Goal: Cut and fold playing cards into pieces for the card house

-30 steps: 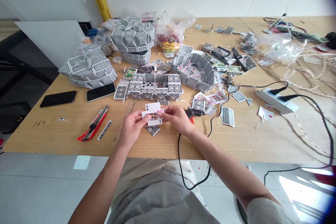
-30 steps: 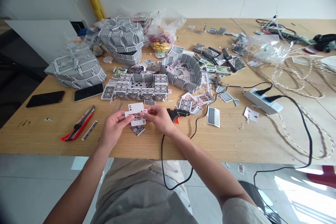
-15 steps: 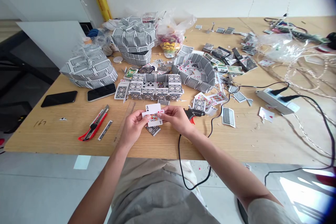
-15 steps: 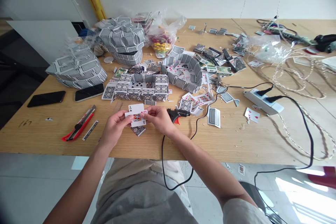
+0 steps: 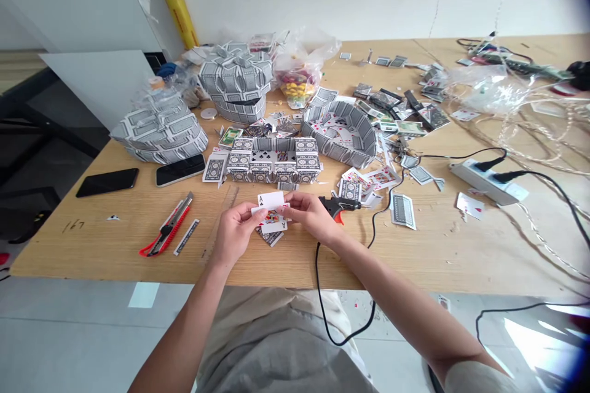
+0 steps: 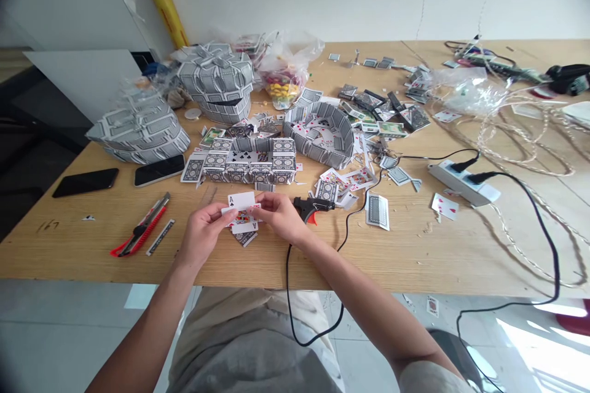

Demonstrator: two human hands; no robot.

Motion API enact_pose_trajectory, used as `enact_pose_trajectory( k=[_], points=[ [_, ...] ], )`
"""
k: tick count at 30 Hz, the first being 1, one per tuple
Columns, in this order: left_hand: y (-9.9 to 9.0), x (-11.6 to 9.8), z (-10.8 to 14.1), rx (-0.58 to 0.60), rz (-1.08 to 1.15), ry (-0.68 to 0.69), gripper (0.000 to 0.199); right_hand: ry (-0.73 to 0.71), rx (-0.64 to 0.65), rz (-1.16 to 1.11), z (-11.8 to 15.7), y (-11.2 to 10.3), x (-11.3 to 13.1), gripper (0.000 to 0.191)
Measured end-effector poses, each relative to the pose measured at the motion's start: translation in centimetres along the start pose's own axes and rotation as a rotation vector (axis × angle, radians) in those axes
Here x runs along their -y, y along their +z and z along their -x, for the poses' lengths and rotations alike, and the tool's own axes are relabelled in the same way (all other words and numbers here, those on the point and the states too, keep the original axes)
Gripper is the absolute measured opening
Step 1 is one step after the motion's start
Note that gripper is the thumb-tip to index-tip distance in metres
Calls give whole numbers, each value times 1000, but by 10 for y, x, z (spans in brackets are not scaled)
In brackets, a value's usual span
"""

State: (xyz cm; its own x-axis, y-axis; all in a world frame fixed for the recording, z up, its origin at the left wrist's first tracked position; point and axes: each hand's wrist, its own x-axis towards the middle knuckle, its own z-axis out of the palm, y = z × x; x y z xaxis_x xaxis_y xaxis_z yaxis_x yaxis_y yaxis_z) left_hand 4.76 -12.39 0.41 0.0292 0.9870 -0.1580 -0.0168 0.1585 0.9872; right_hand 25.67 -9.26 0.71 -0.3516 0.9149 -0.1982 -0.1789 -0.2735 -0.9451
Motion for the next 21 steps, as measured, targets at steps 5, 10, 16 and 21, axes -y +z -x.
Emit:
enact_pose_trajectory(
  k=[5, 10, 16, 21],
  points=[
    [0, 1, 1, 23, 8, -8, 35, -63, 18, 16, -1, -1, 0, 41],
    [1, -3, 2, 36, 16, -25, 36, -83, 16, 35, -1, -1, -1, 41],
    [2, -15, 0, 74, 32, -32, 43, -107, 13, 35, 0, -1, -1, 42],
    [1, -12, -3, 59, 43, -5, 37, -128, 25, 35, 0, -2, -4, 42]
  ],
)
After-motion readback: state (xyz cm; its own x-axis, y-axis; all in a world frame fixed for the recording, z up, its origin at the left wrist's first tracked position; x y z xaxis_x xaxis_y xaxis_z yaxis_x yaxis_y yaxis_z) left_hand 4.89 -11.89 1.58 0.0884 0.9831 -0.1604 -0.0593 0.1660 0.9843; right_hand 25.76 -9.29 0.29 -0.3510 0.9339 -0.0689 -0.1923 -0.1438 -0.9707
